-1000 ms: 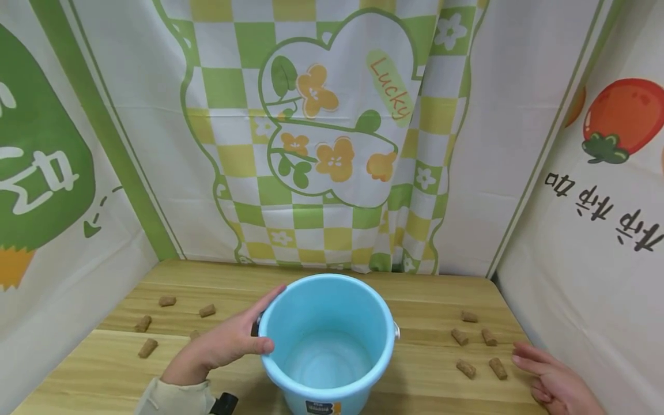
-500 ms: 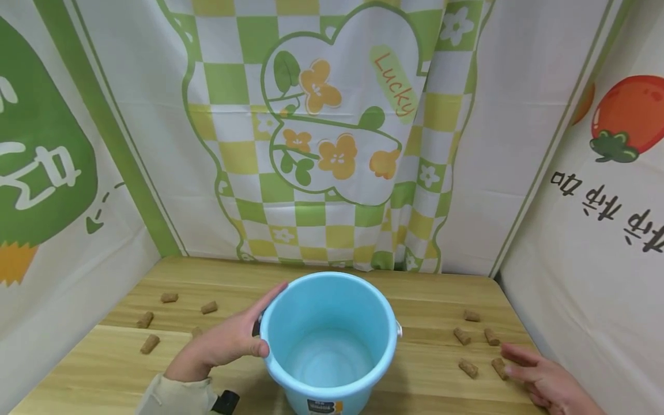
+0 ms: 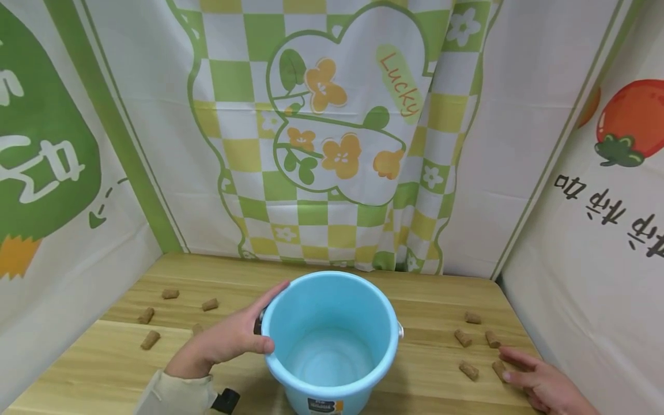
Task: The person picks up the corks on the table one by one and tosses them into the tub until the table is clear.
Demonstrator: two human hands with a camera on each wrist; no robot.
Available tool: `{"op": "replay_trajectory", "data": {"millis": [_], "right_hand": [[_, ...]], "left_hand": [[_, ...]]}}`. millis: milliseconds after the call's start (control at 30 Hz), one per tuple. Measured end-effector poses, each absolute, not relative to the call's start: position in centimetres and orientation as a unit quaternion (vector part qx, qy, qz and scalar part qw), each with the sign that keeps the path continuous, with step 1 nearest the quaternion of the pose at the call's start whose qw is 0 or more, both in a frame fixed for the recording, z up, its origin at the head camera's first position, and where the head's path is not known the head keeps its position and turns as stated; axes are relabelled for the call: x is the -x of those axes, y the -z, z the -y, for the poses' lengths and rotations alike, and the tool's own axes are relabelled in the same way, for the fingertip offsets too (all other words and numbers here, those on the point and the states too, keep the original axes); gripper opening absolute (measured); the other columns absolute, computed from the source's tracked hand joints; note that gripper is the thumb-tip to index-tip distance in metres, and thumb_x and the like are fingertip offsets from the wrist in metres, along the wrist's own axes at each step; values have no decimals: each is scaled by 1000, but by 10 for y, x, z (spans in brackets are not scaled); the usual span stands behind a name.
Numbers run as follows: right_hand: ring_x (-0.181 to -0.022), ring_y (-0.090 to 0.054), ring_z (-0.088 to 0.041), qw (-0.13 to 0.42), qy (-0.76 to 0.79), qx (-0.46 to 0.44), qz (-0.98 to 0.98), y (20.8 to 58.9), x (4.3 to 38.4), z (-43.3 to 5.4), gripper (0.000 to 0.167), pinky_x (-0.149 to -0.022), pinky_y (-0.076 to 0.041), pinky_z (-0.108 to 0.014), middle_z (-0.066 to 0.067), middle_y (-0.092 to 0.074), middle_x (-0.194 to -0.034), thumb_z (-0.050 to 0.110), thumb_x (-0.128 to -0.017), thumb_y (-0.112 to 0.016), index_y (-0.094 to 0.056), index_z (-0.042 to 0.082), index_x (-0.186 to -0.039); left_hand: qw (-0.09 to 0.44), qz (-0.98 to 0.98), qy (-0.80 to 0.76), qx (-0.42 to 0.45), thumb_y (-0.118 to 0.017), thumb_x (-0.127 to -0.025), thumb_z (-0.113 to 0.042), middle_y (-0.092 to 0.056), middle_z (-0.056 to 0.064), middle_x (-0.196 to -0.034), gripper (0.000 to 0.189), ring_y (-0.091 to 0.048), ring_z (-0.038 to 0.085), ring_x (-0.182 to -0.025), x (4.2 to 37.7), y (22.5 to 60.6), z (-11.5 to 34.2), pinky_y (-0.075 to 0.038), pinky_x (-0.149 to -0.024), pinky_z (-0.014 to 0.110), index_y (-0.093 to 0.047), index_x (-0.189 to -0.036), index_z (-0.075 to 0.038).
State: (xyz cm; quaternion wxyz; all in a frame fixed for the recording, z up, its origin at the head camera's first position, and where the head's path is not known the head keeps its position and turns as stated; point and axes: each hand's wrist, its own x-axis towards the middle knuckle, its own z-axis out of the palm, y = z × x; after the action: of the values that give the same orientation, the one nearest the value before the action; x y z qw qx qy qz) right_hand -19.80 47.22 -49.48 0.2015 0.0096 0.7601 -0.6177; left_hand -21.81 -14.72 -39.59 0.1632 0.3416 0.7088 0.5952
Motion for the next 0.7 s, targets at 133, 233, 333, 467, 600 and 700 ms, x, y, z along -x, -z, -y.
{"op": "replay_trajectory", "data": {"millis": [133, 233, 333, 467, 600, 700], "right_hand": [[-62, -51, -10, 199, 590, -20, -782, 496, 200, -472, 68, -54, -48, -28, -13, -52, -140, 18, -101, -62, -25, -10, -151], [-107, -58, -24, 202, 565, -25, -800, 496, 202, -471, 70, -74, -51, -27, -34, -28, -151, 19, -102, -61, -21, -12, -151], [-134, -30, -39, 204, 555, -17, -806, 496, 203, -469, 70, -89, -47, -29, -37, -12, -155, 19, -103, -59, -21, -13, -151], [-136, -23, -45, 210, 556, -16, -804, 496, 204, -468, 72, -93, -48, -35, -37, -12, -154, 21, -102, -61, -20, -14, -150], [-135, -24, -45, 209, 551, -11, -808, 497, 204, -469, 73, -91, -47, -31, -37, -14, -154, 21, -102, -61, -19, -13, -151], [-132, -36, -31, 211, 559, 2, -802, 499, 205, -472, 70, -89, -47, -27, -37, -14, -154, 18, -102, -59, -20, -13, -150]], "left_hand": [[171, -708, -598, -335, -81, -81, -50, -31, 24, -152, 116, -47, 42, -126, 218, 394, 147, -49, -93, 43, -2, -162, -21], [173, -712, -598, -326, -81, -81, -50, -31, 23, -152, 117, -47, 42, -127, 216, 393, 148, -49, -94, 44, -2, -162, -21], [178, -713, -597, -322, -81, -81, -50, -31, 23, -152, 118, -47, 41, -127, 215, 393, 149, -49, -94, 42, 0, -161, -21], [181, -715, -592, -326, -80, -82, -51, -32, 22, -152, 118, -47, 41, -126, 214, 392, 150, -49, -93, 39, 3, -161, -22], [177, -715, -587, -336, -79, -83, -50, -31, 22, -152, 116, -47, 41, -126, 216, 393, 149, -50, -93, 39, 2, -161, -23], [177, -713, -588, -339, -80, -83, -49, -32, 22, -151, 116, -47, 41, -126, 217, 393, 147, -50, -93, 39, 2, -161, -23]]}}
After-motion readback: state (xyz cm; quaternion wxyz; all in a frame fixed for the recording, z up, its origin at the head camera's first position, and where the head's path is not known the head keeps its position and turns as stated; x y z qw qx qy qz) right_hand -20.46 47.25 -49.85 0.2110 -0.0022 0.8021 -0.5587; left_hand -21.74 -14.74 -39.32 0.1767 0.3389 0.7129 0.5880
